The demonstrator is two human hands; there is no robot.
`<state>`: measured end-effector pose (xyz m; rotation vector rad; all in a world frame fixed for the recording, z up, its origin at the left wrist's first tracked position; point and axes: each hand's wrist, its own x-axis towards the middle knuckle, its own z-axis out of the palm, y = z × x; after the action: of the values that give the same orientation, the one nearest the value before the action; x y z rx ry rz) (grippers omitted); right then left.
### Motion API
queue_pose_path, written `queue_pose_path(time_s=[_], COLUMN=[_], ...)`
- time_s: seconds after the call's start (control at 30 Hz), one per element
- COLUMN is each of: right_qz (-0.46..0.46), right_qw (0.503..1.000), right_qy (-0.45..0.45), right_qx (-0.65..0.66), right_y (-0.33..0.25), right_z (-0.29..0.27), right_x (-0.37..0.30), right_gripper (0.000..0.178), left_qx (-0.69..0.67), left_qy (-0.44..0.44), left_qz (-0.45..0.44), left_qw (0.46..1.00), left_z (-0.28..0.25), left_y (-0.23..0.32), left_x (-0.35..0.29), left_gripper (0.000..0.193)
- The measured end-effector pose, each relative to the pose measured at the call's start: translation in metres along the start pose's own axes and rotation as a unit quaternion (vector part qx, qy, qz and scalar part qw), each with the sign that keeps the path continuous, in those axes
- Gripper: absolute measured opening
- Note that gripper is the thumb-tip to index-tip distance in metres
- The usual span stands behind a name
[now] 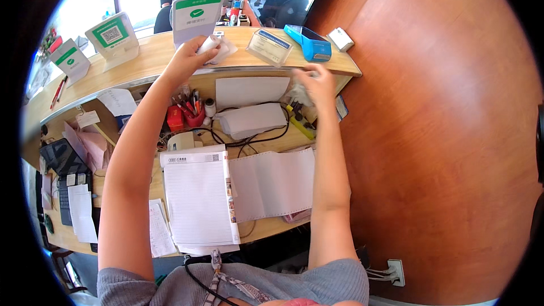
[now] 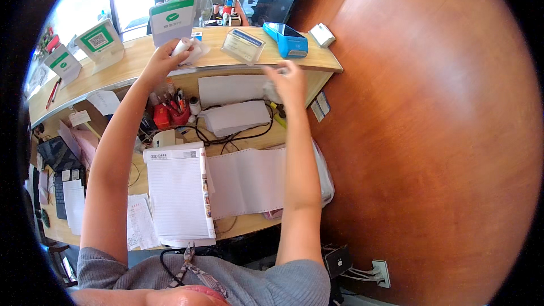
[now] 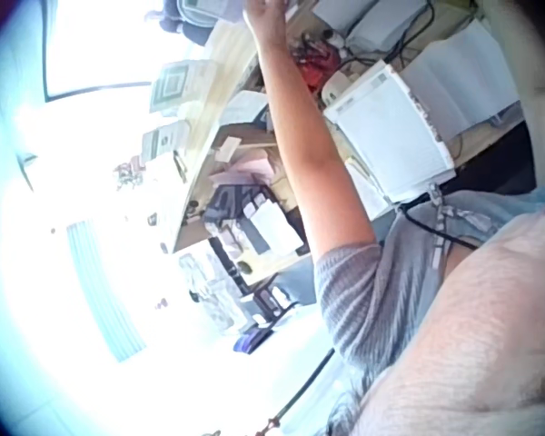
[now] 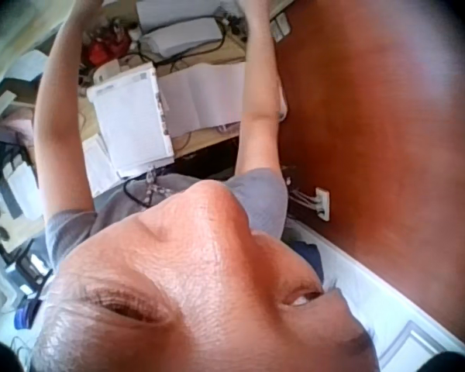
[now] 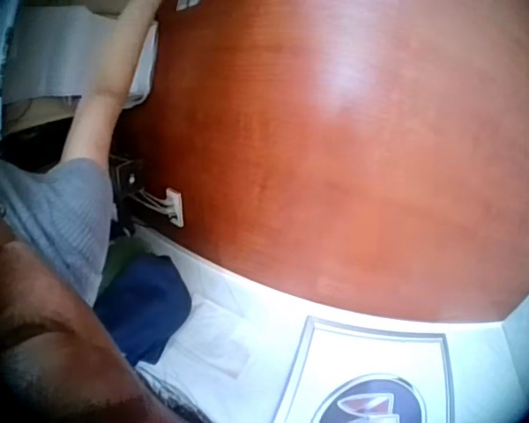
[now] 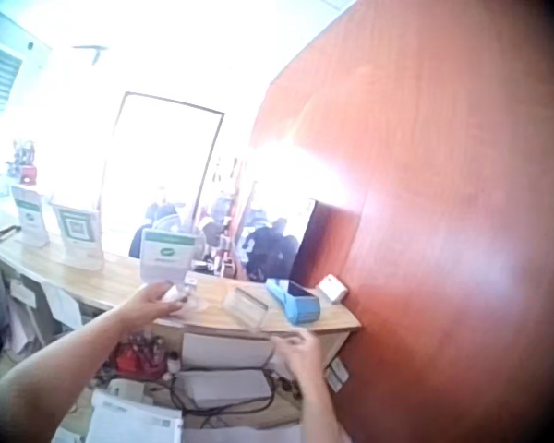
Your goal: The person wipes a laptop screen, keyboard, and chassis with a cloth and then cleans a small black electronic device from a box.
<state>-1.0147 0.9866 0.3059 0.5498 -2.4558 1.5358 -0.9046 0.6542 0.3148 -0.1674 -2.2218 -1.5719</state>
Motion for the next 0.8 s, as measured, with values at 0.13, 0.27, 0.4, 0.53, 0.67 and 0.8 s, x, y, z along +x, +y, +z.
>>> queue_pose_path(time_s=[0.13,0.27,0.4,0.53,0.67,0.8], right_qz=[-0.09,-0.275,-0.223,-0.1,-0.022,-0.03], right_qw=[0.943,0.878,0.916,0.909,0.86,0.84], right_qy=[0.322,0.344,0.078,0.019,0.011,0.003], right_qx=[0.004,-0.186,-0.325,-0.404,-0.509,-0.542], right_y=[0.028,0.042,0.093,0.09,0.099,0.098], right_z=[-0.078,-0.106,-0.08,-0.083,-0.113,-0.099], right_x=[0.031,0.104,0.134,0.152,0.169,0.174], right_gripper=[0.026,0.026,0.029,0.03,0.033,0.037], left_qx=[0.005,-0.011,-0.004,-0.003,0.037,0.069], left_qy=[-0.004,-0.008,-0.004,0.008,0.012,-0.009], left_qz=[0.021,0.01,0.015,-0.004,-0.01,0.005], left_qw=[1.0,1.0,1.0,1.0,0.999,0.998], left_z=[0.008,0.01,0.008,0.001,0.003,0.003], left_y=[0.002,0.004,-0.001,0.0,0.004,-0.002], left_x=[0.002,0.002,0.006,-0.004,0.001,0.004], left_gripper=[0.038,0.037,0.036,0.034,0.035,0.036])
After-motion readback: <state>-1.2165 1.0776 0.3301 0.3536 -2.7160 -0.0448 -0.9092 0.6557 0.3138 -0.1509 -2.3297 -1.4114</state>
